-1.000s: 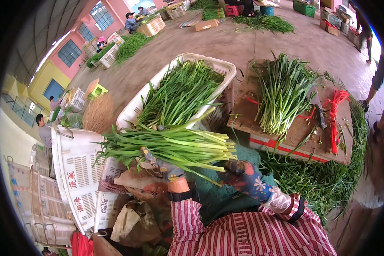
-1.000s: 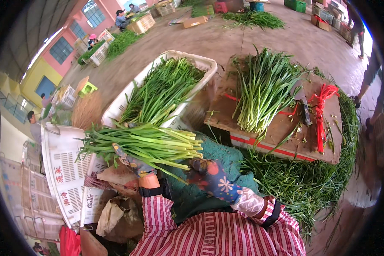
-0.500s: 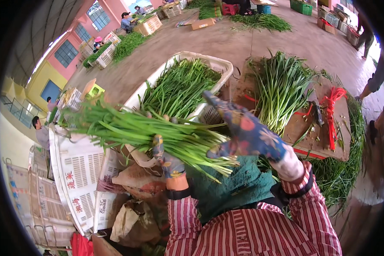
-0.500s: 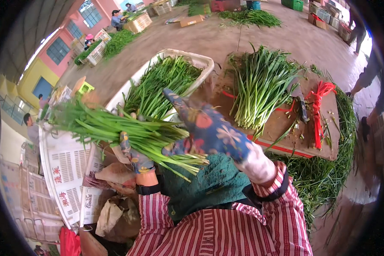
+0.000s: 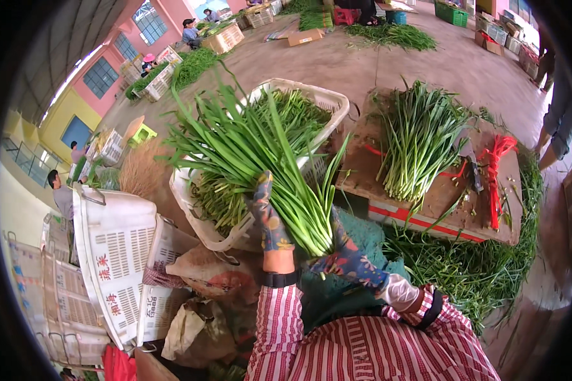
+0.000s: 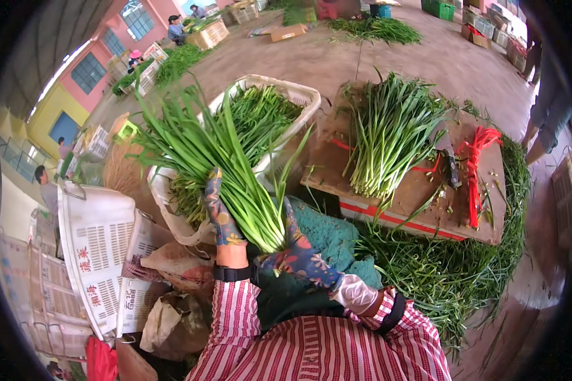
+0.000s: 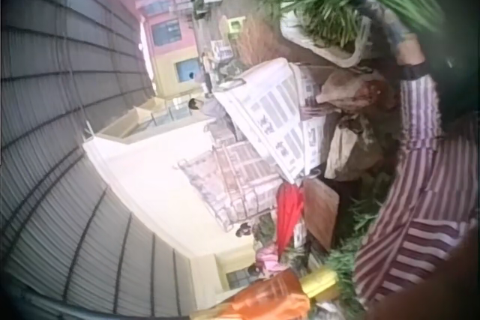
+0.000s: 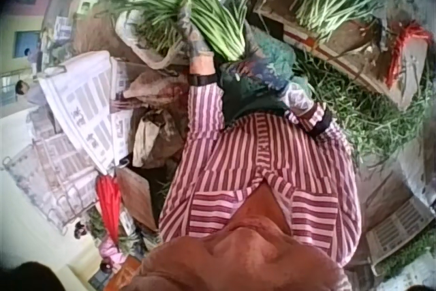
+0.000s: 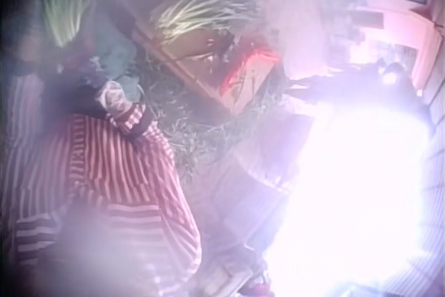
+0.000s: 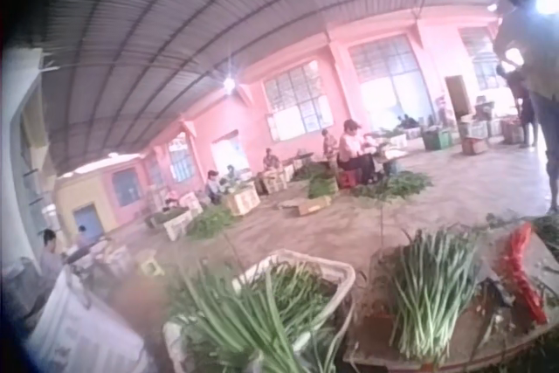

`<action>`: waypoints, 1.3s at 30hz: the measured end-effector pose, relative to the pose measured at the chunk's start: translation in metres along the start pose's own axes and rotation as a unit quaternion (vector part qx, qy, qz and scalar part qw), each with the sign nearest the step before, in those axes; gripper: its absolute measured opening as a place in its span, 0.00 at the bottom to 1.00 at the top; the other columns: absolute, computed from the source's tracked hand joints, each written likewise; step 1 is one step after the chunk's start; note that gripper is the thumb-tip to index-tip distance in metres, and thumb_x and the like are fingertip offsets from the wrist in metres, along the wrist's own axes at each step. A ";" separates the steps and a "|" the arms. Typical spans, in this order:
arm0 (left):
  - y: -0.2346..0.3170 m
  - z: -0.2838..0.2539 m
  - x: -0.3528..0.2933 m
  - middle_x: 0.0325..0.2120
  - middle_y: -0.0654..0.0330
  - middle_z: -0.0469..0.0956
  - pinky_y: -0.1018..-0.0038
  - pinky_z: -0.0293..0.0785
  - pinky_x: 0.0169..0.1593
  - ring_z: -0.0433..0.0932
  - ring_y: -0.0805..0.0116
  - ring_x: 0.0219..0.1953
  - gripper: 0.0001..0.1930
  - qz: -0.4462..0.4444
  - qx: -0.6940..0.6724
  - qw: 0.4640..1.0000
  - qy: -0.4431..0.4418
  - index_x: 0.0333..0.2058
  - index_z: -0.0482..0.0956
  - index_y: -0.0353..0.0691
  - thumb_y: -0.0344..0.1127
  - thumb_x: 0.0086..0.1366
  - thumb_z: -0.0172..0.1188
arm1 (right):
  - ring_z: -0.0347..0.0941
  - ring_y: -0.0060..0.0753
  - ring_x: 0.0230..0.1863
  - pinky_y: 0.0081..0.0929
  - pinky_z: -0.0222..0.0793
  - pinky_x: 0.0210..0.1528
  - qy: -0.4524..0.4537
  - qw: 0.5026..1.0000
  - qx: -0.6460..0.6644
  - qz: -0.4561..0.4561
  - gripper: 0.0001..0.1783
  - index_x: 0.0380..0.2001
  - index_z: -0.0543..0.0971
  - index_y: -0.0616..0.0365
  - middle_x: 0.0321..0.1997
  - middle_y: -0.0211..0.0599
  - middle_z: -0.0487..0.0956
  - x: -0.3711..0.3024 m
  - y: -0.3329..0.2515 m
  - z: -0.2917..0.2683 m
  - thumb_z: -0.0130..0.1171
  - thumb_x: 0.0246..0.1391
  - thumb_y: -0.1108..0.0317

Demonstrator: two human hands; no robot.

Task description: The person gathers a bunch of chives from a bin, ties them with a red ribbon, and trims the ends with a cleaver on a wooden board before setting the bundle aside.

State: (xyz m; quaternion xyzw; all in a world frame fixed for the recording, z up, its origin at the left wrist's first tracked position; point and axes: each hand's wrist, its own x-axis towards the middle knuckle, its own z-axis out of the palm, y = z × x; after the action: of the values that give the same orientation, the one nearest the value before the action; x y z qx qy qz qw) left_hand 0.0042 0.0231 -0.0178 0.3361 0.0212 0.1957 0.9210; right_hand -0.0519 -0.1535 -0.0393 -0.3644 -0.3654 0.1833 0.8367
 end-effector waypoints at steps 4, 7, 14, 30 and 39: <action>0.002 -0.020 0.008 0.51 0.54 0.65 0.64 0.69 0.51 0.69 0.61 0.49 0.29 -0.013 -0.053 0.994 -0.096 0.55 0.59 0.38 0.47 0.58 0.50 | 0.57 0.35 0.60 0.40 0.65 0.51 0.019 0.957 0.289 -0.017 0.36 0.62 0.51 0.49 0.62 0.32 0.57 -0.005 0.008 0.007 0.51 0.52 0.77; 0.025 -0.019 -0.001 0.55 0.57 0.60 0.61 0.64 0.55 0.64 0.61 0.54 0.40 0.086 0.084 0.977 -0.176 0.57 0.56 0.39 0.48 0.48 0.61 | 0.58 0.31 0.57 0.31 0.62 0.53 0.075 0.986 -0.123 0.088 0.48 0.63 0.46 0.52 0.62 0.38 0.57 -0.002 0.004 -0.009 0.58 0.40 0.83; 0.106 -0.071 -0.098 0.50 0.48 0.63 0.59 0.67 0.52 0.63 0.54 0.54 0.35 0.106 0.294 0.947 -0.069 0.59 0.51 0.39 0.48 0.57 0.51 | 0.70 0.41 0.47 0.30 0.65 0.47 0.071 0.885 -0.455 0.068 0.56 0.63 0.40 0.56 0.50 0.52 0.70 0.032 -0.039 -0.040 0.63 0.34 0.72; -0.031 0.024 -0.092 0.51 0.56 0.66 0.67 0.67 0.50 0.68 0.62 0.50 0.21 0.124 0.126 0.979 -0.102 0.52 0.63 0.36 0.35 0.61 0.47 | 0.75 0.38 0.28 0.29 0.69 0.29 -0.117 0.795 -0.483 0.348 0.33 0.53 0.65 0.57 0.26 0.44 0.76 0.075 -0.080 0.014 0.61 0.39 0.70; -0.045 -0.022 -0.093 0.38 0.53 0.69 0.64 0.71 0.43 0.70 0.58 0.39 0.23 -0.110 -0.319 0.938 -0.084 0.44 0.67 0.35 0.41 0.52 0.57 | 0.70 0.31 0.23 0.24 0.67 0.26 -0.042 0.917 -0.390 0.066 0.26 0.46 0.72 0.52 0.22 0.34 0.74 0.093 -0.085 0.037 0.59 0.45 0.52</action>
State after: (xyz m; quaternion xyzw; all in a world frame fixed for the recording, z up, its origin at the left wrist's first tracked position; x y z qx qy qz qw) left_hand -0.0692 -0.0296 -0.0721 0.0354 -0.0825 0.0608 0.9941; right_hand -0.0139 -0.1393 0.0863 -0.6773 -0.4178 0.0965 0.5979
